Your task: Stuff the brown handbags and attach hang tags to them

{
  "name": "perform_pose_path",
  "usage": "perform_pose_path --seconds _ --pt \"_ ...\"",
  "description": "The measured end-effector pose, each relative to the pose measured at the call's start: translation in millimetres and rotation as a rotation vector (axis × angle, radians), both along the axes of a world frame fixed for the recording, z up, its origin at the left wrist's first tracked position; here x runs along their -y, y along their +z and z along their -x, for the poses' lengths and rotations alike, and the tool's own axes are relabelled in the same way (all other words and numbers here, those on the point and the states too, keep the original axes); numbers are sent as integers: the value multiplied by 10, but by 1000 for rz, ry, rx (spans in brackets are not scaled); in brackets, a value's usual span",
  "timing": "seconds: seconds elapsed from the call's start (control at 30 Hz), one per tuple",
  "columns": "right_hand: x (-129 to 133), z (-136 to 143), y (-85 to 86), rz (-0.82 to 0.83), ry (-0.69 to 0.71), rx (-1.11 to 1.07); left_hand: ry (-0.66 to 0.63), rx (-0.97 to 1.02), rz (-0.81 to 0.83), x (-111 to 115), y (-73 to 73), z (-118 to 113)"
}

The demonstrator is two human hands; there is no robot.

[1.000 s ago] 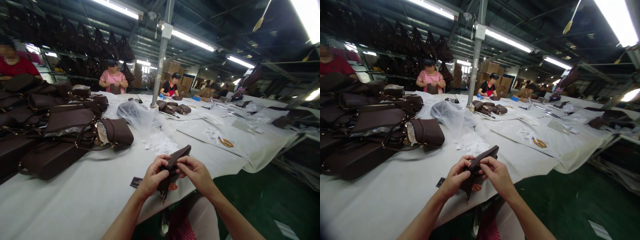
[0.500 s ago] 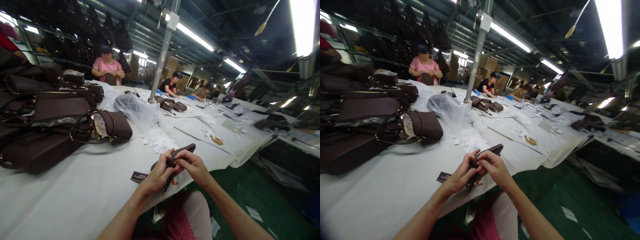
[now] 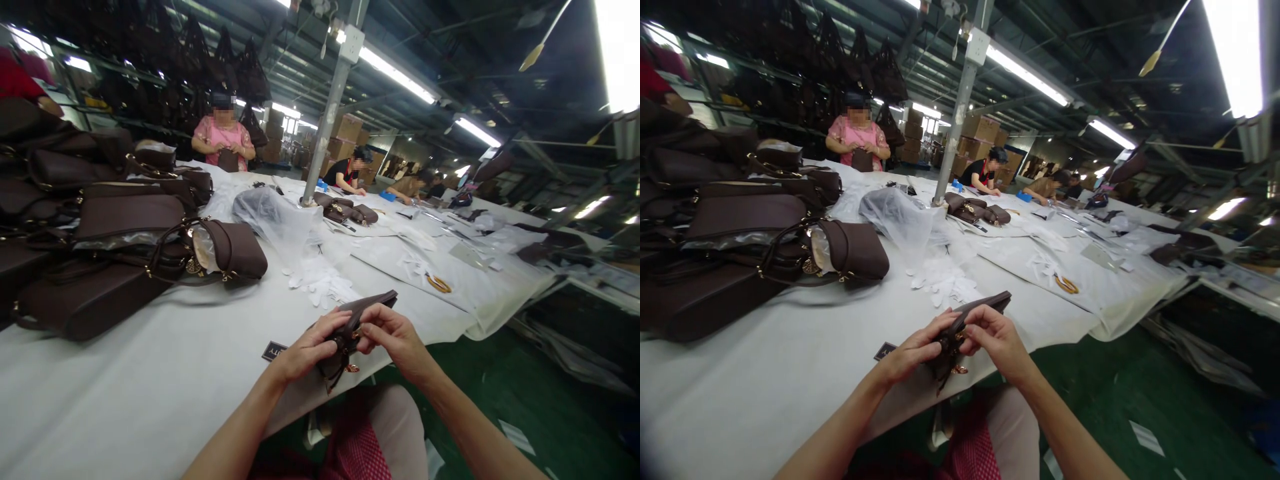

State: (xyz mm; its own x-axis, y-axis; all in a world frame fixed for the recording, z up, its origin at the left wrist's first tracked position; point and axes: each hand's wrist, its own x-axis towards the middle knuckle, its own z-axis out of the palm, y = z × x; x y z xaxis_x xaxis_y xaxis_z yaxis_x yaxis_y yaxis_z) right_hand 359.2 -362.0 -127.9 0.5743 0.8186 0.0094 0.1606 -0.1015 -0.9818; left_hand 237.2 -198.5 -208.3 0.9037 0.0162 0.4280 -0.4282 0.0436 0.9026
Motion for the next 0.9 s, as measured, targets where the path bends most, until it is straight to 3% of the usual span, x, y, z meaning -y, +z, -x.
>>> perform_pose_path --seconds 0.27,0.33,0.47,0.7,0.9 --pt "-65 77 88 68 76 -21 255 -44 49 237 45 -26" --pt "-101 61 90 76 69 -38 260 -46 59 226 41 -31" --pt "-122 -24 68 72 51 -78 144 -15 76 162 56 -48" --pt "-138 -62 57 97 82 -119 367 -189 167 294 119 -222" --pt "-166 48 38 53 -75 -52 460 -99 49 406 23 -172"
